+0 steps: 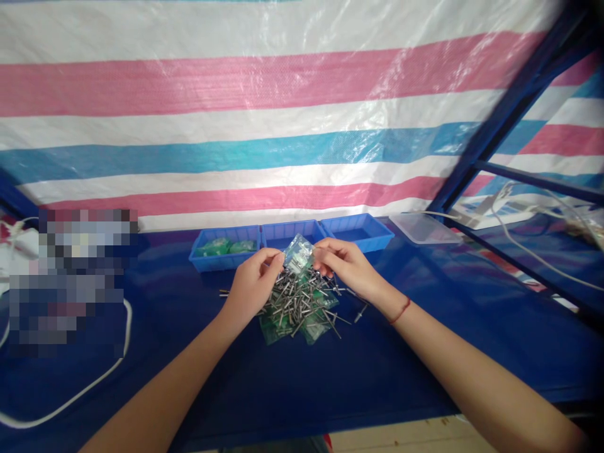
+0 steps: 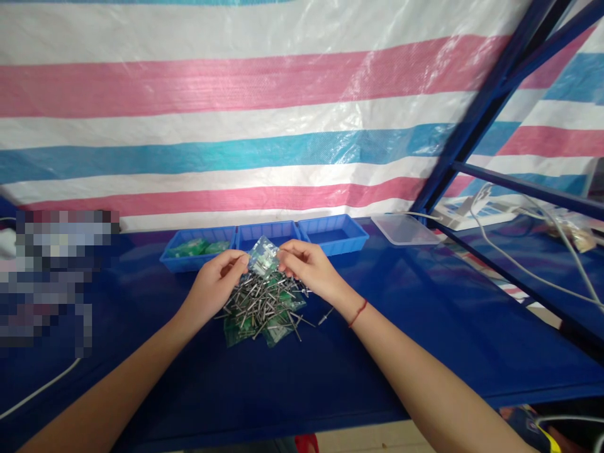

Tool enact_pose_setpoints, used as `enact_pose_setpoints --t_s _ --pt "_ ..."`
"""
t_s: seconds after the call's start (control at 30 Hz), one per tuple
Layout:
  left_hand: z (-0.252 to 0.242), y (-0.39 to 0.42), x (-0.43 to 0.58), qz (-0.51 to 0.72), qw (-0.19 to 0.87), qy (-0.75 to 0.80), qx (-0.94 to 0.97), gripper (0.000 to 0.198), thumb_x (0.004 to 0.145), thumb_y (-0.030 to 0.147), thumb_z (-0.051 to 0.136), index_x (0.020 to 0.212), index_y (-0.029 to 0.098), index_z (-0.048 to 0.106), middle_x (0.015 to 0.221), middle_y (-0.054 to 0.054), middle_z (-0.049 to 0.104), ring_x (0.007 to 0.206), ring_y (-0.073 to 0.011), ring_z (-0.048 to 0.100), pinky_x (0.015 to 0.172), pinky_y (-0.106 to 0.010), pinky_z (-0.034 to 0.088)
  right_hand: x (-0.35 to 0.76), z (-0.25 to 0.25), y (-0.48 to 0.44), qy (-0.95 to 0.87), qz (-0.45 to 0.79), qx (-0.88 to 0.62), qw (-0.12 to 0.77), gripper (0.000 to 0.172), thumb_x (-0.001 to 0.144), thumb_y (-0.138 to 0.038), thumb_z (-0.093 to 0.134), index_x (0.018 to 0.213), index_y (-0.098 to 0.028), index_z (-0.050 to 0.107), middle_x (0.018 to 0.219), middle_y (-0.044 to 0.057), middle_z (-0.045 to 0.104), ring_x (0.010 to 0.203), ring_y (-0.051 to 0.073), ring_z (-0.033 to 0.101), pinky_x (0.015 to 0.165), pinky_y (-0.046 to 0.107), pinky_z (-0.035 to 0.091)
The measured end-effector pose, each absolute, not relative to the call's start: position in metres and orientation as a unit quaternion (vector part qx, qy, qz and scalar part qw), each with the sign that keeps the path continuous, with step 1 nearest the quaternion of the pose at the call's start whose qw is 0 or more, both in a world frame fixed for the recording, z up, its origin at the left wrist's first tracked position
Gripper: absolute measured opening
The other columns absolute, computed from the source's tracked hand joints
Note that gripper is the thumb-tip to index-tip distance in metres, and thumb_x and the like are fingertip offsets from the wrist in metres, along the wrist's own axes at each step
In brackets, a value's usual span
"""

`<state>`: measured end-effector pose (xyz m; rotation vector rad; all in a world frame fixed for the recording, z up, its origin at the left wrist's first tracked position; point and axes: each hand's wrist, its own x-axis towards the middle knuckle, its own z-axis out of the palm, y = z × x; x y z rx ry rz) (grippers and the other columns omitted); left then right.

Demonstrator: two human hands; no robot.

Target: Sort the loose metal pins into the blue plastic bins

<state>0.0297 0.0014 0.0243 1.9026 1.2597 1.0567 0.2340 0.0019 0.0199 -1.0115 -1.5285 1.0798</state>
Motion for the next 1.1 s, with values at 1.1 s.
enact_pose_setpoints --t_s 1.1 --pt "0.021 0.005 0.033 0.451 0.362 0.423 0.697 0.014 0.082 0.03 0.06 0.089 0.018 0.061 0.086 -0.004 0.068 0.077 -0.0157 0.064 0.072 -0.028 0.05 0.222 0.016 -0.003 -0.586 0.45 -0.389 0.55 0.02 0.073 -0.031 0.07 0.085 -0.018 0.06 0.082 0.0 0.062 0.058 0.012 0.065 0.051 0.026 0.056"
